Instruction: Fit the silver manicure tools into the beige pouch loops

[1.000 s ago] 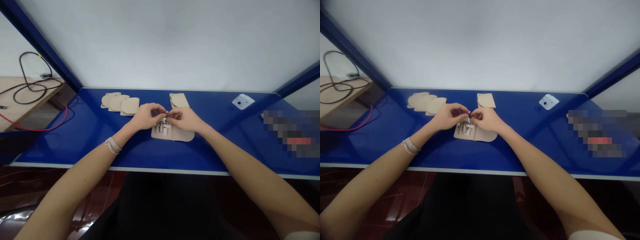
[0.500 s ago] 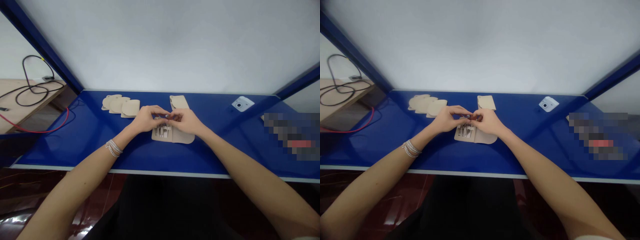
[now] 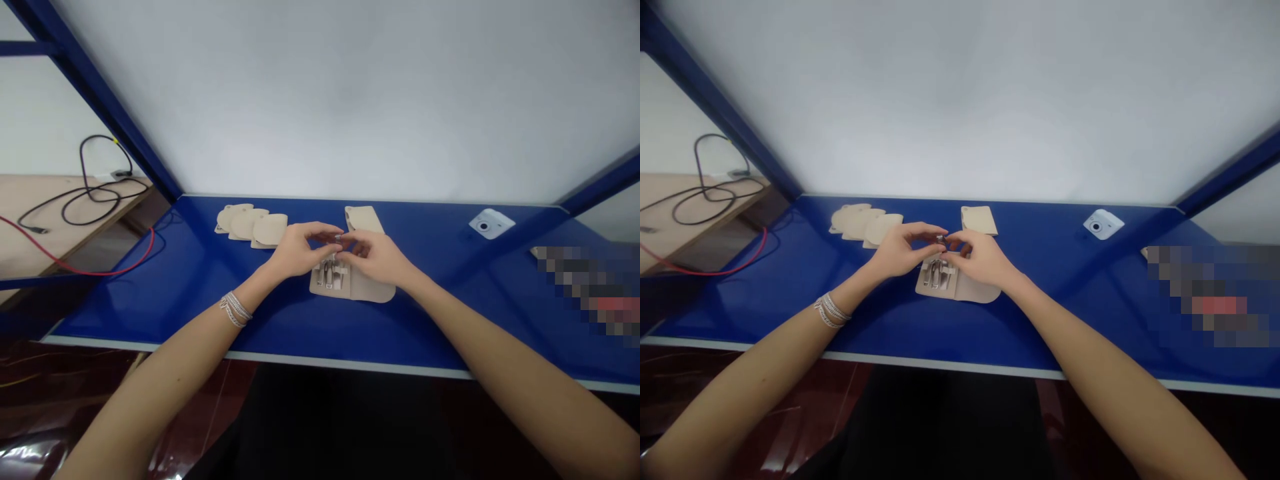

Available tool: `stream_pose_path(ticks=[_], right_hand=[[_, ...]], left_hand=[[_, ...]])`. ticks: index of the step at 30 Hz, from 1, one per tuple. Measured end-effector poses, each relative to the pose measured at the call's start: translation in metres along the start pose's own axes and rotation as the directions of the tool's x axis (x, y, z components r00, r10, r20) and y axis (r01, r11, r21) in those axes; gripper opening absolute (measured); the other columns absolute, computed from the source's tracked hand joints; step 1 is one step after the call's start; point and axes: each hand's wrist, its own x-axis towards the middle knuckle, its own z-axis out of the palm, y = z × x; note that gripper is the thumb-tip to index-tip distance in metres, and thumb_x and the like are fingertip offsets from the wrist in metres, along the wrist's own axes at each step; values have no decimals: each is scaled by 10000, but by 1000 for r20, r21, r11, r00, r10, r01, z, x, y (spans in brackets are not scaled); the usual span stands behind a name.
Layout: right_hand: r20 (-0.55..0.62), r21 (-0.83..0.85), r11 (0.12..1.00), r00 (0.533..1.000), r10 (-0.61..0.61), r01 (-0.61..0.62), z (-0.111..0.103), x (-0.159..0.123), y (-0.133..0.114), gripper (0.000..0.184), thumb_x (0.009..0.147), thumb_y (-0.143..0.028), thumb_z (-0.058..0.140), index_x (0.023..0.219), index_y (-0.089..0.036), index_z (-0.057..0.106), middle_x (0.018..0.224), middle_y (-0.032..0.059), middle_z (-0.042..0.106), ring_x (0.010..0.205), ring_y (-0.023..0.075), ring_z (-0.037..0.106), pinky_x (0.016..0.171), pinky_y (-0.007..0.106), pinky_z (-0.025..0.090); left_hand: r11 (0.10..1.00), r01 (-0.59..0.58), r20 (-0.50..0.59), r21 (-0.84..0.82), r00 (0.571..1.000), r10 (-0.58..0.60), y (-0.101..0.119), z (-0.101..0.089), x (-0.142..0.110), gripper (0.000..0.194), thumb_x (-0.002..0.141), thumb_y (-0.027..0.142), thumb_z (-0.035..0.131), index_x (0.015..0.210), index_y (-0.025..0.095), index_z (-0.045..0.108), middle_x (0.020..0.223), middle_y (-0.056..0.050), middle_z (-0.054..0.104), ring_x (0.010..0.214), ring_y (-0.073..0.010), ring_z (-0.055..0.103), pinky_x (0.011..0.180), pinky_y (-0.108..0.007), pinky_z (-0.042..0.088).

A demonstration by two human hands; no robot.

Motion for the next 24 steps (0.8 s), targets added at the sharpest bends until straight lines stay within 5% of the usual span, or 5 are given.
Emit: stream_pose_path(ticks=[7, 13, 24], right_hand=[[22, -64, 994, 996, -89, 90, -1, -1, -5, 225, 835, -349, 604, 941, -161, 668, 865, 54, 670, 679, 144, 584, 633, 264, 433], [9, -94, 991, 996, -91, 91, -3, -2, -9, 153, 836, -291, 592, 870, -153, 648, 818, 47, 657, 662, 135, 558, 626, 256, 419], [-41, -34, 999, 998, -44, 43, 0, -2, -9, 329, 790, -345, 651, 1050, -144, 647, 917, 74, 673, 678, 149, 599, 635, 289, 473]], left_hand=[[998, 35, -7, 56, 999, -35, -1, 0, 1, 352, 783, 339, 696, 1065, 128, 692, 931, -104, 742, 837, -186, 696, 809, -333, 563], [985, 57, -36, 163, 998, -52, 1, 0, 1, 320, 778, 429, 691, 893, 130, 709, 830, -78, 734, 700, -155, 642, 683, -291, 526], [991, 39, 4, 128, 999, -40, 5, -1, 0, 286, 786, 384, 688, 935, 141, 708, 839, -74, 731, 720, -153, 649, 678, -280, 523]])
